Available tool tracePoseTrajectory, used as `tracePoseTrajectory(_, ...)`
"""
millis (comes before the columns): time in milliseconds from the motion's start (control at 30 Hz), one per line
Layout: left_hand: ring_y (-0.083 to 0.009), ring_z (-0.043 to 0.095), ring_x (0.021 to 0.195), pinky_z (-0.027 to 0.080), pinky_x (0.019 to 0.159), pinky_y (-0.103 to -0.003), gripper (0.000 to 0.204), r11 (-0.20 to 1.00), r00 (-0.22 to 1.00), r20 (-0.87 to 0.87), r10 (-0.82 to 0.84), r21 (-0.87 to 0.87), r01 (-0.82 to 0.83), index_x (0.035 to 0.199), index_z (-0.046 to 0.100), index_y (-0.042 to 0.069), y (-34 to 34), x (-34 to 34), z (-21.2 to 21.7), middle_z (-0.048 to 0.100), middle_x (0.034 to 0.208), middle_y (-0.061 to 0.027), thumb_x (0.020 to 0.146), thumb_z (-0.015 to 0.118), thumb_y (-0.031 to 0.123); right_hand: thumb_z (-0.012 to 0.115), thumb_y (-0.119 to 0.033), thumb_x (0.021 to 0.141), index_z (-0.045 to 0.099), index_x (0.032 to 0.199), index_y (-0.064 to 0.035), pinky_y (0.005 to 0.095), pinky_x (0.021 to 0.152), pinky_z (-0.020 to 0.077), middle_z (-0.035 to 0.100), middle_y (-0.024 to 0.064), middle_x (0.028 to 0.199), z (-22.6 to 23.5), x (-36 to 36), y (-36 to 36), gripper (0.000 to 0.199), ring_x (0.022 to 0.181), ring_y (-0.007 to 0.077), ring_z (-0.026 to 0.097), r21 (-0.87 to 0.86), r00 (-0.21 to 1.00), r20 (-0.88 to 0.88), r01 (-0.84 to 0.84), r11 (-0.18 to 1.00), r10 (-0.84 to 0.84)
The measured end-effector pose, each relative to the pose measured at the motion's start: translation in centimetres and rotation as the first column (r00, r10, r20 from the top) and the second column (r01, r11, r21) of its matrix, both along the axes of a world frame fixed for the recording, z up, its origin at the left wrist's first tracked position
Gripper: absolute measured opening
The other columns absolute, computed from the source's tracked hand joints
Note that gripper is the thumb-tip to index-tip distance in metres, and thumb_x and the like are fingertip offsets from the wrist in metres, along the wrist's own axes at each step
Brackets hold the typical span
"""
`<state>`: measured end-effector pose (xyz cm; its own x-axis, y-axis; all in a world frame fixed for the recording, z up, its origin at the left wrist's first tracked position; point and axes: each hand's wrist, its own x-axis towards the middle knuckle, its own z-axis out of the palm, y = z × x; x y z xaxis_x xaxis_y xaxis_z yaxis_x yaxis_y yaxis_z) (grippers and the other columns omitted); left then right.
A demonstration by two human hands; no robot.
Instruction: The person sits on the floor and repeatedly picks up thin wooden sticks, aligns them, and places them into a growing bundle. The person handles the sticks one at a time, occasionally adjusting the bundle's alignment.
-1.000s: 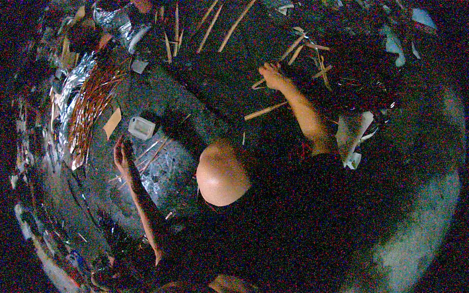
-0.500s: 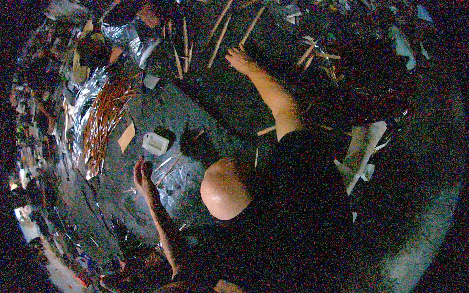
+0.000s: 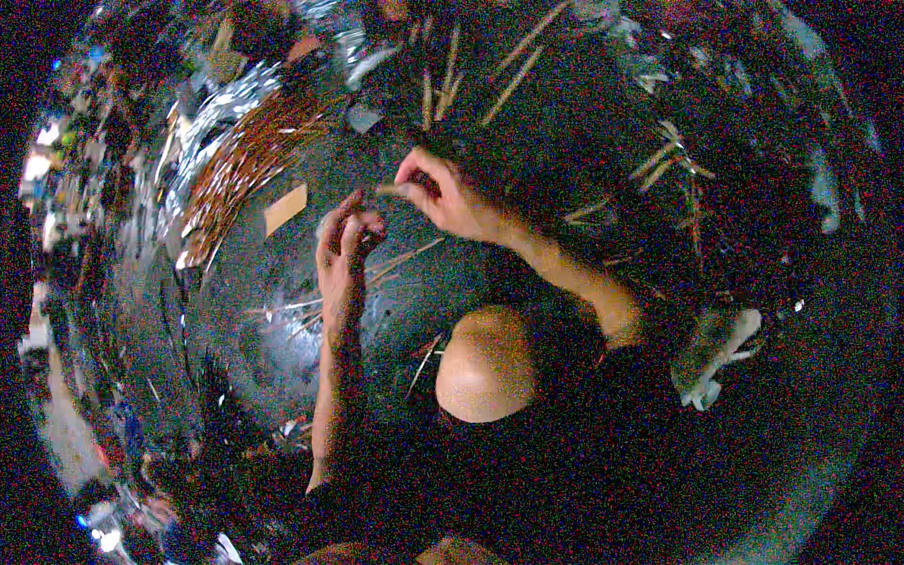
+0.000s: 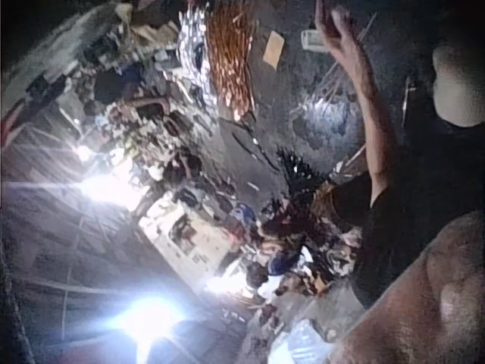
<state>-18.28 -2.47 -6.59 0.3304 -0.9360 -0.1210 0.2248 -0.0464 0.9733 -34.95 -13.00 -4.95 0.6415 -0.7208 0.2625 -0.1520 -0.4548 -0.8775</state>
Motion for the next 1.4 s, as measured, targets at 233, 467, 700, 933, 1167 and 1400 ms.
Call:
tracePoseTrajectory(233,-0.0094,0.055,0.072,0.045,0.072,-0.024,0.024,0.978,0.982,0.062,0.177,-0.121,-0.168,0.102,0.063,0.0,1.8,2.6,2.6,0.063,0.086,-0.0032,0.091,0.059,0.021,0.068,-0.008,0.08,0.058,0.103,-0.003,0.0335,0.071,0.0534,0.066,0.0128,0.094,2.9,5.3,4.3,0.026,0.085,0.0243,0.067,-0.174,0.999,0.032,-0.006,0.985,0.012)
tracePoseTrajectory(467,-0.0124,0.058,0.09,0.046,0.085,-0.027,0.027,0.968,0.982,-0.023,0.188,-0.167,-0.189,0.111,0.061,0.0,3.8,3.9,2.3,0.063,0.103,-0.0076,0.091,0.059,0.017,0.07,-0.01,0.079,0.061,0.098,-0.003,0.0322,0.068,0.0529,0.066,0.0116,0.089,3.9,7.1,5.2,0.022,0.08,0.0236,0.067,-0.175,0.992,0.094,-0.073,0.982,0.09)
tracePoseTrajectory(700,-0.0161,0.055,0.097,0.045,0.085,-0.029,0.023,0.929,0.978,-0.072,0.197,-0.304,-0.209,0.104,0.058,0.002,3.4,3.8,-0.2,0.059,0.109,-0.0087,0.094,0.054,0.022,0.068,-0.008,0.078,0.057,0.093,-0.0034,0.0321,0.064,0.0528,0.065,0.0109,0.083,3.0,7.9,6.2,0.018,0.075,0.0232,0.067,-0.143,0.996,0.077,-0.033,0.989,0.045)
tracePoseTrajectory(933,-0.021,0.058,0.101,0.045,0.092,-0.034,0.017,0.866,0.871,-0.459,0.174,-0.35,-0.357,0.104,0.054,0.007,2.8,1.2,1.1,0.061,0.103,-0.0085,0.096,0.049,0.021,0.067,-0.007,0.076,0.053,0.086,-0.0046,0.0334,0.062,0.0536,0.064,0.0103,0.079,2.2,7.8,6.3,0.018,0.071,0.026,0.067,-0.373,0.992,0.122,0.038,0.927,0.008)
tracePoseTrajectory(1167,-0.0182,0.058,0.094,0.045,0.09,-0.035,0.016,0.834,0.788,-0.571,0.23,-0.302,-0.462,0.104,0.054,0.009,3.1,2.9,1.1,0.06,0.096,-0.0039,0.095,0.051,0.022,0.069,-0.005,0.072,0.053,0.085,-0.0046,0.0334,0.058,0.0526,0.063,0.0089,0.077,1.1,6.6,6.1,0.02,0.069,0.0247,0.066,-0.425,0.999,0.046,-0.001,0.905,0.023)
tracePoseTrajectory(1400,-0.0167,0.056,0.096,0.048,0.087,-0.03,0.02,0.775,0.75,-0.593,0.293,-0.312,-0.549,0.107,0.052,0.008,3.6,7.0,0.5,0.058,0.1,-0.003,0.093,0.055,0.022,0.068,-0.004,0.072,0.053,0.086,-0.0054,0.0332,0.058,0.0527,0.063,0.0077,0.077,0.7,5.7,6.0,0.021,0.068,0.0236,0.066,-0.444,0.999,0.013,-0.029,0.896,0.038)
